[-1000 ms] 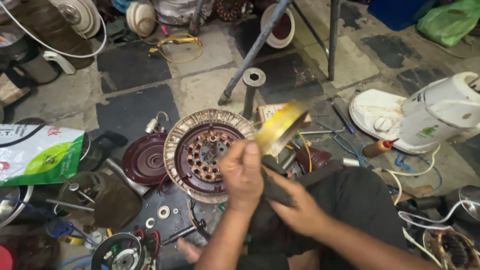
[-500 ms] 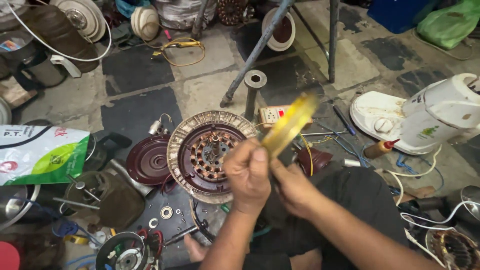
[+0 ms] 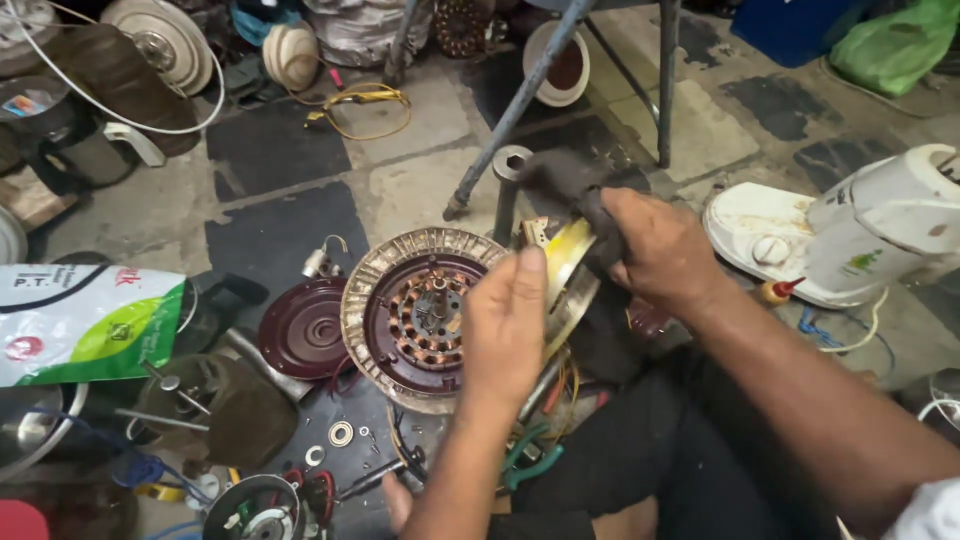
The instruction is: The person pours liquid from a bottle onto a fan stator, wipes the motor parts with a cloth, and fits the stator into the fan housing, hammering it down with a metal pipe.
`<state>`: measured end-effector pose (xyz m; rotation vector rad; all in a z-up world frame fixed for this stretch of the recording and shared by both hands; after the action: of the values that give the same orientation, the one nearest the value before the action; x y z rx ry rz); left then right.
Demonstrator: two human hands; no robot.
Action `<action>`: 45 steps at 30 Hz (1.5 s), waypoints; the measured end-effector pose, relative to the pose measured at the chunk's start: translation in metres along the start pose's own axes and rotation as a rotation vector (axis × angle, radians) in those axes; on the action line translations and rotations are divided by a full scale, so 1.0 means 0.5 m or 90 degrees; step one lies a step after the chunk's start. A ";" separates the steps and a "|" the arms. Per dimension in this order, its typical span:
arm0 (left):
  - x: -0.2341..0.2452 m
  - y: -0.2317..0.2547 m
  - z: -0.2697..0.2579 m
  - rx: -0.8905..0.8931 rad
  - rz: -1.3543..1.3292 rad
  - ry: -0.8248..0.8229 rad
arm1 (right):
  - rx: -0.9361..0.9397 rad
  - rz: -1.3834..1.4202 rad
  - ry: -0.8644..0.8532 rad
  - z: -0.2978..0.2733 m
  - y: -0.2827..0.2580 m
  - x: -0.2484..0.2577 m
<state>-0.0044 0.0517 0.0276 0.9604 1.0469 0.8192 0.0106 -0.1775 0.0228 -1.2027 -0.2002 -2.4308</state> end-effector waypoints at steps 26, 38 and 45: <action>-0.014 -0.086 -0.013 -0.097 -0.072 0.026 | -0.503 0.339 0.032 -0.060 -0.089 -0.145; 0.048 -0.033 -0.015 -0.215 -0.012 0.087 | -0.557 0.273 0.078 -0.182 -0.072 -0.014; 0.003 -0.029 -0.031 -0.200 -0.029 0.041 | -0.118 -0.001 -0.037 -0.073 -0.157 -0.018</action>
<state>-0.0170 0.0517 0.0107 0.6460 0.9564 0.9487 -0.0447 -0.1151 -0.0023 -1.3540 0.0079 -2.4608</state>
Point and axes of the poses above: each hand's wrist, its own z-axis towards the middle knuckle, its own x-axis out of the back of the hand, y = z × x, the point moved 1 cm from there along z, towards the middle knuckle, and after that the axes turned 2 degrees about x, right-handed, at the moved point
